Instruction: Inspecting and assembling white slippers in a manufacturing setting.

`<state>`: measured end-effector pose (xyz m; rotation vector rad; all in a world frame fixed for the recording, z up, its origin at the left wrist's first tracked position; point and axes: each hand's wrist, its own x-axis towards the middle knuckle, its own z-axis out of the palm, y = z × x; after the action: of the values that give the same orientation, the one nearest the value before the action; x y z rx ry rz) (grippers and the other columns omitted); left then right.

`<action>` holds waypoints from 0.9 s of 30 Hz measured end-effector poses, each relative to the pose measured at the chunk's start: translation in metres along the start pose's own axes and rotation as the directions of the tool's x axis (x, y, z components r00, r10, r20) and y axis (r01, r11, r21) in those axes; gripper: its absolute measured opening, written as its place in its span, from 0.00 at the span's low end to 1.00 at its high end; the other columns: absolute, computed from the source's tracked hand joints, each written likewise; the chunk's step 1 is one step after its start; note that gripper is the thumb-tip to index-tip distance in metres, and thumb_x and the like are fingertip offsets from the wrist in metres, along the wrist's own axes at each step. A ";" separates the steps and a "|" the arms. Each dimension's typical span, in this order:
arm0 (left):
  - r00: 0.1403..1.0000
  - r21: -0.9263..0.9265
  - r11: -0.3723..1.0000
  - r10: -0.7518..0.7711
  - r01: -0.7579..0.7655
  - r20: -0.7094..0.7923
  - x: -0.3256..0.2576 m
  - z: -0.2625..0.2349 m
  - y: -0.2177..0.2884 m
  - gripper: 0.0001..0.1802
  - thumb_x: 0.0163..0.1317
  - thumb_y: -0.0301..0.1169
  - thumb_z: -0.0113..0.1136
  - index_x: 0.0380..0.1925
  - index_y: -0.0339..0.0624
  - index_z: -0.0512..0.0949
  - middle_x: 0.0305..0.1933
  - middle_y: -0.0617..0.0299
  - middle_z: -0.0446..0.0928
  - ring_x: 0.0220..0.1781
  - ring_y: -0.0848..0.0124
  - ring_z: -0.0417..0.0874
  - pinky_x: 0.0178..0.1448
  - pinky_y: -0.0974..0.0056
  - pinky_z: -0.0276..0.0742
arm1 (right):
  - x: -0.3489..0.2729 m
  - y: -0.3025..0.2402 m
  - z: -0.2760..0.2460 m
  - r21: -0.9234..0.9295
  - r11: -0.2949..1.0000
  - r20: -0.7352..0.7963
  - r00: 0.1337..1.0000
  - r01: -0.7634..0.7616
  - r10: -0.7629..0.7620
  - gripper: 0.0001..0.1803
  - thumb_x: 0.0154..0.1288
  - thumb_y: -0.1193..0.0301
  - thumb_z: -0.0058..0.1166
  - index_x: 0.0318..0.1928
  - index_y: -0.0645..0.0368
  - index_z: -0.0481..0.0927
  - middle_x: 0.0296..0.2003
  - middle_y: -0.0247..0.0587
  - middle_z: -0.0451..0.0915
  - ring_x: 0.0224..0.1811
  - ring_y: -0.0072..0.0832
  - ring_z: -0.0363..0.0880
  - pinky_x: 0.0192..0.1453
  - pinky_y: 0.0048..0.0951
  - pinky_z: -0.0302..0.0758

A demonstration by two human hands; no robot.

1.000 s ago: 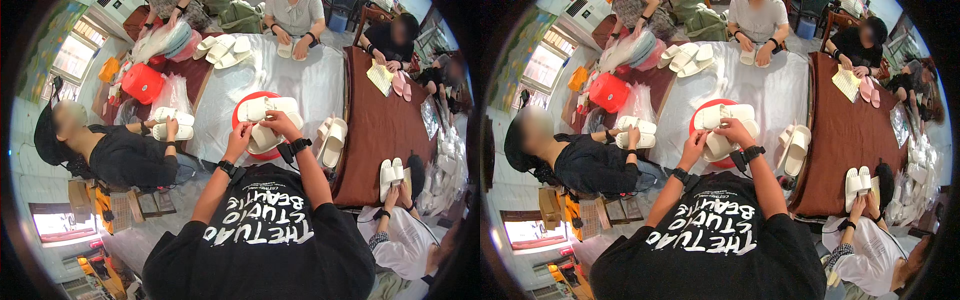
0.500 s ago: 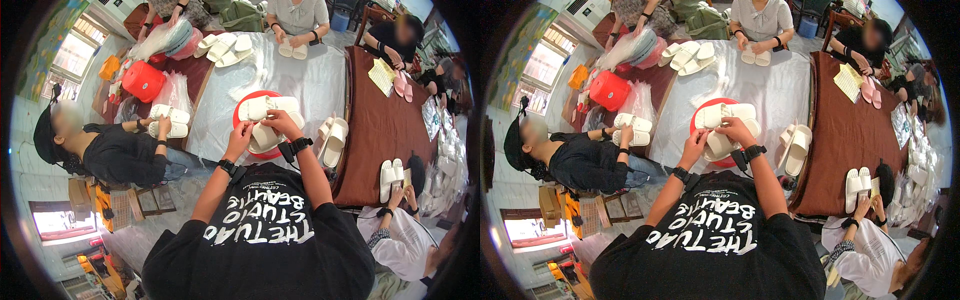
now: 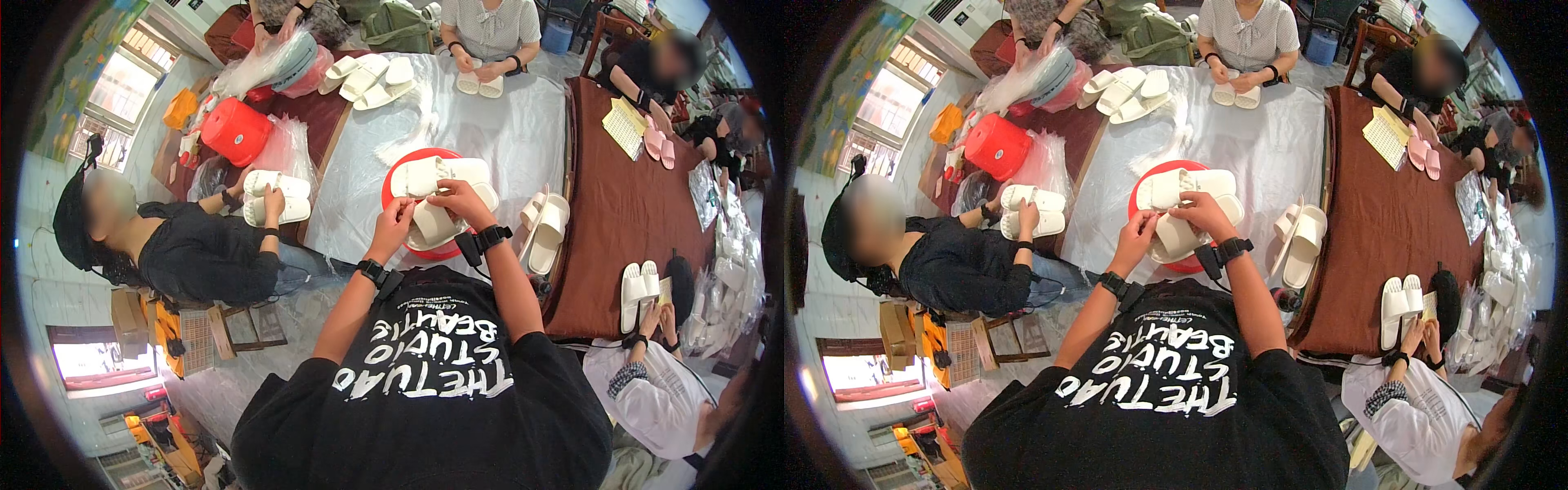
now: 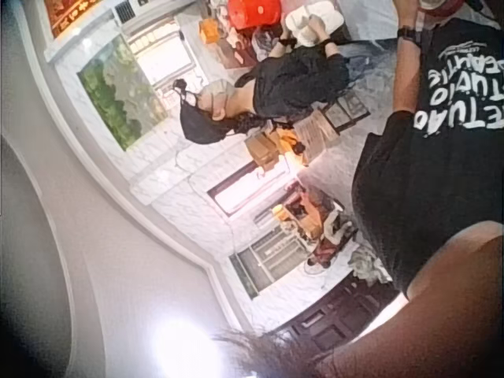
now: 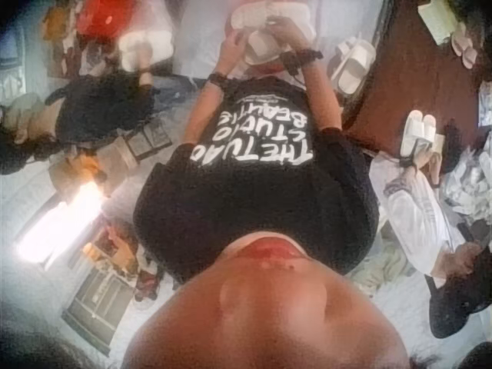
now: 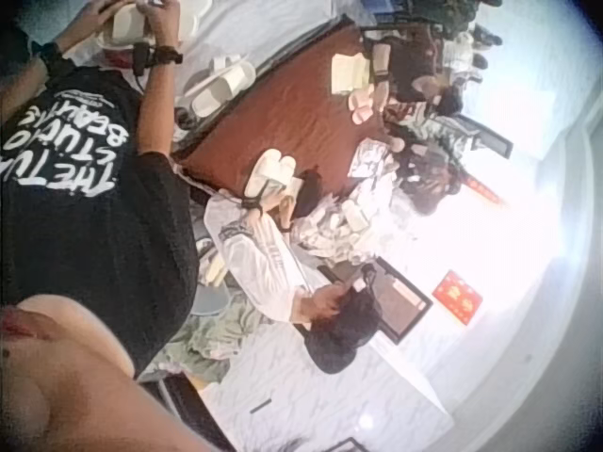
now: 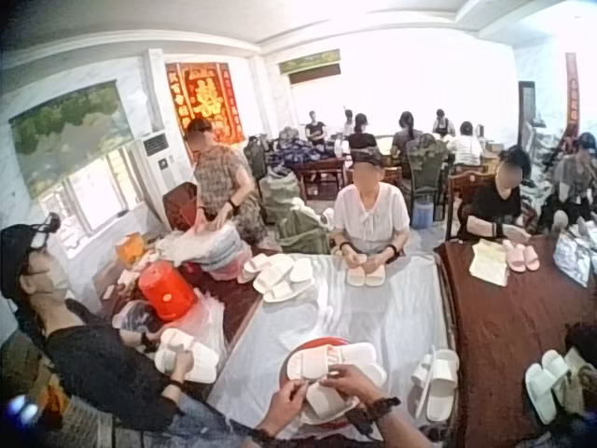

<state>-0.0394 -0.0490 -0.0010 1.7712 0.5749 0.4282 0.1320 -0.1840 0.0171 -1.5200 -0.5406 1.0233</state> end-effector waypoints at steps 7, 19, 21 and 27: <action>1.000 0.018 1.000 0.001 -0.001 0.005 0.000 -0.001 0.001 0.14 0.76 0.34 0.57 0.50 0.34 0.80 0.35 0.63 0.83 0.36 0.79 0.80 0.42 0.69 0.78 | -0.001 -0.002 0.002 -0.010 1.000 -0.018 1.000 -0.017 0.017 0.20 0.66 0.65 0.69 0.54 0.63 0.83 0.29 0.30 0.83 0.24 0.14 0.77 0.24 0.20 0.70; 1.000 0.013 1.000 0.028 -0.028 -0.001 0.000 -0.001 -0.001 0.14 0.76 0.35 0.58 0.50 0.35 0.80 0.35 0.64 0.83 0.35 0.80 0.80 0.42 0.70 0.78 | -0.004 -0.005 0.004 0.007 1.000 -0.025 1.000 -0.016 0.017 0.20 0.66 0.65 0.69 0.53 0.64 0.83 0.26 0.28 0.81 0.21 0.13 0.74 0.23 0.19 0.67; 0.999 0.022 0.999 0.036 -0.036 0.000 0.000 -0.002 -0.001 0.14 0.76 0.35 0.58 0.50 0.35 0.80 0.35 0.64 0.83 0.35 0.80 0.80 0.42 0.70 0.78 | -0.004 -0.005 0.004 0.026 1.000 -0.015 1.000 0.001 -0.001 0.21 0.66 0.65 0.69 0.54 0.64 0.82 0.27 0.29 0.81 0.21 0.13 0.74 0.23 0.19 0.67; 0.999 -0.008 0.999 0.032 -0.032 0.007 0.002 -0.002 -0.002 0.13 0.76 0.34 0.58 0.50 0.35 0.80 0.36 0.63 0.84 0.36 0.79 0.81 0.42 0.70 0.79 | -0.002 -0.004 0.004 0.014 1.000 -0.015 1.000 -0.002 0.002 0.21 0.66 0.64 0.69 0.54 0.64 0.82 0.28 0.28 0.82 0.22 0.13 0.74 0.23 0.19 0.68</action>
<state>-0.0393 -0.0461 -0.0028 1.7756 0.5393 0.4459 0.1281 -0.1827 0.0215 -1.5144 -0.5205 1.0144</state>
